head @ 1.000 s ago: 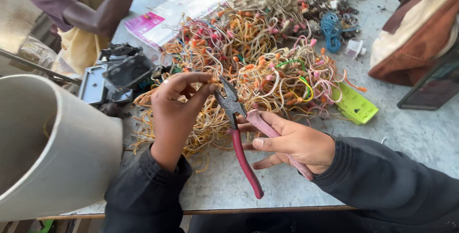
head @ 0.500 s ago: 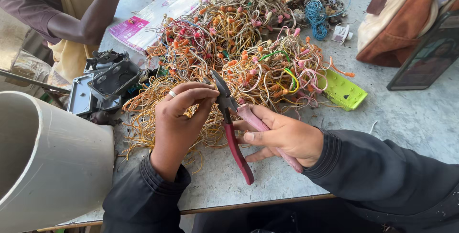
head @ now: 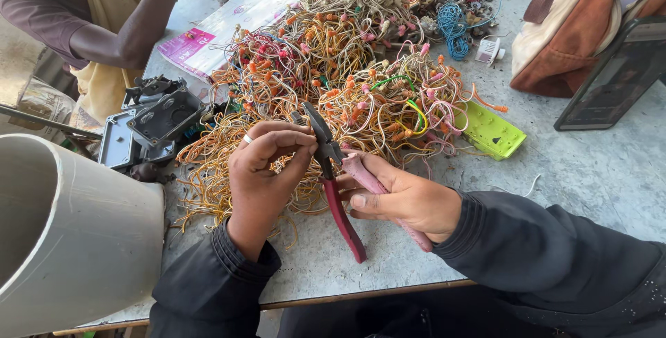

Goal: The person untangles a large pile of multi-colored wire lights, selects individual strands, and uses pliers to cut and strip the ends. They repeatedly handle the wires, separate them, and prepare the ends for connection.

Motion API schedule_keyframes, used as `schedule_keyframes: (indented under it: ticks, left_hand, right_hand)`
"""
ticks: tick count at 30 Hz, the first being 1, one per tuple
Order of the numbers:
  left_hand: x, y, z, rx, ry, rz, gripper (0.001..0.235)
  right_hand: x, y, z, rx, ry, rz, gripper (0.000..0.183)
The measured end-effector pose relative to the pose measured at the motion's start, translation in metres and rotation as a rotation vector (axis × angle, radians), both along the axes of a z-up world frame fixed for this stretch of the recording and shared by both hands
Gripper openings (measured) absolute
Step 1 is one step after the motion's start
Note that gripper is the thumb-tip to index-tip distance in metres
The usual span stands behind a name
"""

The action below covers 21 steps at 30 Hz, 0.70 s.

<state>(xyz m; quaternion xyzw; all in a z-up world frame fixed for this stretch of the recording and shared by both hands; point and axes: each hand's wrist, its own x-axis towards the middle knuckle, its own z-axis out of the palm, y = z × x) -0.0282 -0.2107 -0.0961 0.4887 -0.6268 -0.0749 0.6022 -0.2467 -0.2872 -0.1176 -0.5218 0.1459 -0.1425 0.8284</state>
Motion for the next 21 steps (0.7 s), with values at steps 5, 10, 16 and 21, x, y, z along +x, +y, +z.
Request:
schedule_keyframes:
  ticks: [5, 10, 16, 21]
  left_hand:
    - [-0.001, 0.003, -0.002, -0.039, 0.066, -0.021, 0.014]
    - [-0.003, 0.006, -0.002, -0.058, 0.091, -0.011, 0.014]
    - [-0.003, 0.006, 0.004, -0.064, 0.016, 0.045, 0.014]
    - [-0.004, 0.008, 0.008, -0.122, -0.203, 0.182, 0.018]
  right_hand:
    - [0.005, 0.005, -0.004, 0.092, -0.078, 0.04, 0.078]
    - [0.009, 0.007, -0.011, 0.134, -0.131, 0.099, 0.075]
    - [0.014, 0.006, -0.021, 0.102, -0.124, -0.006, 0.076]
    - [0.015, 0.008, -0.026, 0.036, -0.1, -0.056, 0.064]
